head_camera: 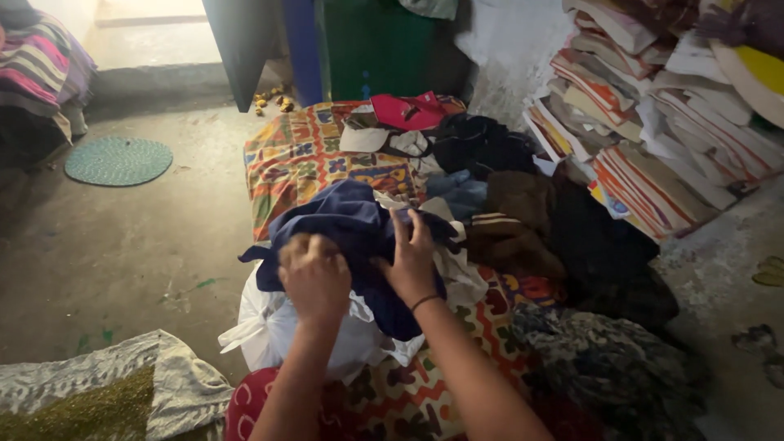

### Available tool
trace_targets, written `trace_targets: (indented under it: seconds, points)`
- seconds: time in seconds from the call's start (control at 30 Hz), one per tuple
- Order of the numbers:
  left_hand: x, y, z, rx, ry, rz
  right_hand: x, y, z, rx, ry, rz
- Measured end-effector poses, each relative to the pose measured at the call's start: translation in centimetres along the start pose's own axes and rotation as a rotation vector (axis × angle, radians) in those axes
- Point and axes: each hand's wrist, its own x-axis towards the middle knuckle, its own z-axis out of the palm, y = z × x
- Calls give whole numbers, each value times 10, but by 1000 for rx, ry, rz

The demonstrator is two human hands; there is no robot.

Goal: Sort various items of clothing and objects from a pile into a bag or tidy them on a bed.

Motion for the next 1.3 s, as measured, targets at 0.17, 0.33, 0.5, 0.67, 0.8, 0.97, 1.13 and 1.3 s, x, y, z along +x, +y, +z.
trace_targets:
  seconds: [0.17, 0.33, 0.5, 0.67, 0.8, 0.97, 1.13, 1.3]
  points:
    - [34, -49, 81, 29, 159, 217, -9, 16, 37, -169, -318, 123]
    - [38, -91, 153, 116, -239, 159, -18, 31, 67, -297, -638, 287]
    - [51, -101, 171, 187, -235, 167, -22, 49, 96, -308, -683, 319]
    - [60, -111, 191, 184, -245, 184, -30, 64, 115, -278, -688, 374]
    - [72, -115, 204, 144, -234, 202, -32, 81, 133, -256, -673, 404]
    - [85, -112, 212, 177, -210, 215, -24, 88, 143, -240, -671, 435]
    - [81, -108, 211, 159, -205, 194, -20, 80, 131, -240, -686, 455]
    - [66, -100, 197, 223, -186, 188, -34, 76, 115, -255, -611, 333]
